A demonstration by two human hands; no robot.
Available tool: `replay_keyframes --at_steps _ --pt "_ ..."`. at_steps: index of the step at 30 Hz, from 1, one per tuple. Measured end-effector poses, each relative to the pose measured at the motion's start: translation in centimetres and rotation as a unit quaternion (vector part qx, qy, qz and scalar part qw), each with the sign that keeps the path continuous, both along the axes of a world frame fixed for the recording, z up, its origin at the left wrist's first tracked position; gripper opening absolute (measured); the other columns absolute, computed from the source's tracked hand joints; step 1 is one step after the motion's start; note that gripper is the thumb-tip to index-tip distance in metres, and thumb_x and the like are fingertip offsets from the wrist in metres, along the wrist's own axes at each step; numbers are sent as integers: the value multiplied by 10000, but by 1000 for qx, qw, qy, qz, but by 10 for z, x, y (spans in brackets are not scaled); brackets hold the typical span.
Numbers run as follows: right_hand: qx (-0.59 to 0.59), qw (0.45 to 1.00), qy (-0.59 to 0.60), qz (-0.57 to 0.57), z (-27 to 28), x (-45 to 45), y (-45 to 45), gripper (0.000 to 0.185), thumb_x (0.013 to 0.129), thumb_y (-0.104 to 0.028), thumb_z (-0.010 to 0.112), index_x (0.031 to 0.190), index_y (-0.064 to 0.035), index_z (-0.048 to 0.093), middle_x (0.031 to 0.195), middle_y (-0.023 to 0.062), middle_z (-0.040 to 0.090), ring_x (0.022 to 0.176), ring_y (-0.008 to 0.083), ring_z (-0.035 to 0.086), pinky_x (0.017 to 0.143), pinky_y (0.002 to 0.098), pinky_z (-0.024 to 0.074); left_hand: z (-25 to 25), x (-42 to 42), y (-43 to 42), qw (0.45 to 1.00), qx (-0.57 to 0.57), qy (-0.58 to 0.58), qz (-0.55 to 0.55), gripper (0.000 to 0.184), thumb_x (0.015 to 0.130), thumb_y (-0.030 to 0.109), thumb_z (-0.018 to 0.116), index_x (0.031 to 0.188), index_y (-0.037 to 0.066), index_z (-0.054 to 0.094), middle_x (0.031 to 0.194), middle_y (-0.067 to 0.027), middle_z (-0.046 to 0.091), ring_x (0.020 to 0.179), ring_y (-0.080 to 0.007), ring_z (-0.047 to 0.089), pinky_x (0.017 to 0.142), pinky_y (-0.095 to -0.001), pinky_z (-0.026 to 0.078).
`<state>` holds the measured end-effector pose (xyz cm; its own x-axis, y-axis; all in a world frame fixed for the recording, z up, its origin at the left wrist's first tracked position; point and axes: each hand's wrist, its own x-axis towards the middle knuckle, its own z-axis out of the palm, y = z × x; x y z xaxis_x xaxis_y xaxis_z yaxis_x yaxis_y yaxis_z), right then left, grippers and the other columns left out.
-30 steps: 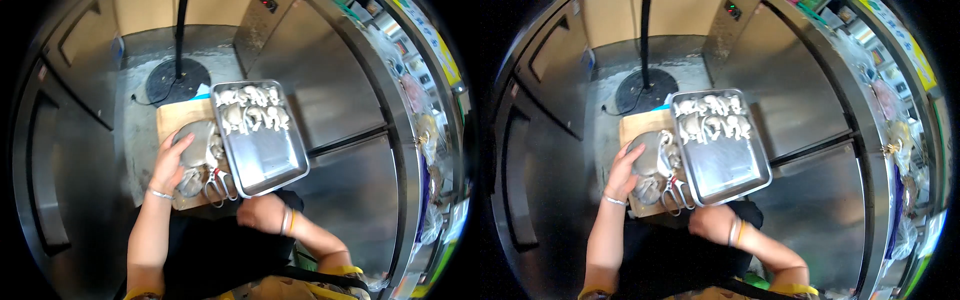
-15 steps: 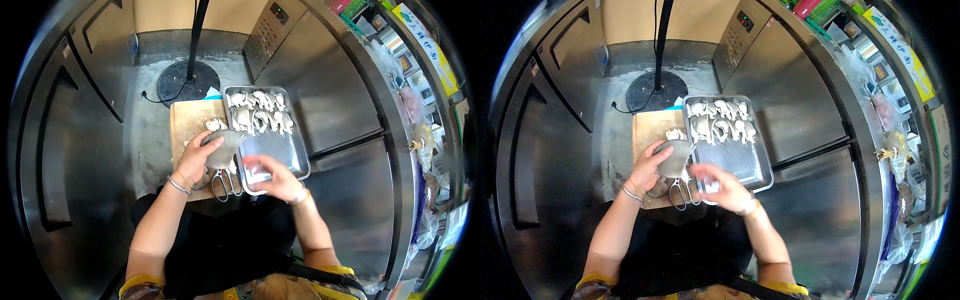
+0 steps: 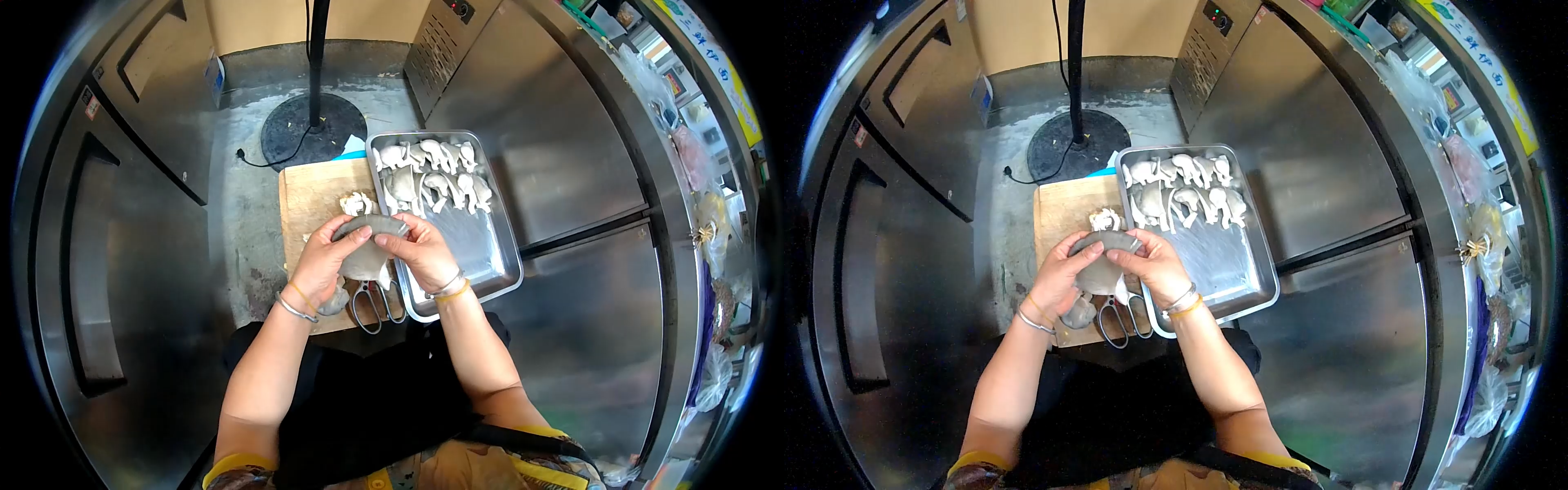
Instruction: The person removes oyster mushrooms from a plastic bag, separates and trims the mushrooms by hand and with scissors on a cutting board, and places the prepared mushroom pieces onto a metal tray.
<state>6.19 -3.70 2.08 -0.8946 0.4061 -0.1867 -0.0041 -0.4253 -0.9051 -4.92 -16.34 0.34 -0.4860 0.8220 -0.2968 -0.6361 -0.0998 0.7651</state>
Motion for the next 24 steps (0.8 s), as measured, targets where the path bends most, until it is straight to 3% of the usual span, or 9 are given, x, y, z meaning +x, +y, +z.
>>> replay_keyframes --at_steps 6,9,10,13,16,20,22,24 --pt "74 997 -22 9 -4 3 0 132 801 -23 629 930 -25 599 789 -4 622 644 8 543 519 137 390 3 3 -3 1000 1 1 -15 351 780 149 698 1065 6 551 964 -56 609 861 -107 572 776 -243 451" --pt "86 996 -18 12 -5 1 0 129 801 -15 623 928 -12 602 811 14 632 678 33 566 572 159 429 5 2 -3 999 11 -22 -23 333 789 138 684 1067 10 554 948 -54 617 863 -111 576 772 -250 458" --pt "85 996 -15 11 -4 0 0 129 801 -15 623 928 -12 602 811 14 632 678 33 566 572 159 429 5 2 -3 998 22 -46 -24 318 797 134 673 1067 14 556 939 -52 620 863 -115 579 768 -254 463" --pt "-65 995 53 -53 2 1 4 177 795 14 612 969 -7 594 877 49 644 787 101 603 736 236 483 6 -1 -5 994 53 -95 -11 309 821 135 642 1093 22 548 963 -57 618 875 -131 588 777 -274 476" --pt "-120 986 71 -88 4 -1 5 214 795 18 611 1005 -9 579 875 48 643 777 104 604 729 233 486 5 3 -2 992 50 -114 21 319 833 129 621 1122 26 534 999 -67 612 895 -156 595 800 -301 483" --pt "-99 985 75 -119 -4 -5 4 235 794 -12 625 1023 -27 575 860 34 644 743 100 605 664 211 472 11 11 -1 990 57 -123 -26 338 833 102 611 1149 25 517 1034 -71 604 914 -173 595 823 -320 481" --pt "-82 991 36 -103 0 -3 2 181 788 -39 649 962 -41 599 815 12 633 659 70 571 609 193 455 6 11 -1 991 37 -125 18 341 825 74 608 1150 30 515 1044 -69 605 924 -182 593 830 -333 479" --pt "-32 999 12 -30 -19 0 6 156 802 -18 629 955 -39 605 868 17 636 775 79 593 709 228 487 5 9 0 993 32 -112 16 347 813 46 607 1148 42 518 1038 -66 608 928 -175 590 829 -338 477"
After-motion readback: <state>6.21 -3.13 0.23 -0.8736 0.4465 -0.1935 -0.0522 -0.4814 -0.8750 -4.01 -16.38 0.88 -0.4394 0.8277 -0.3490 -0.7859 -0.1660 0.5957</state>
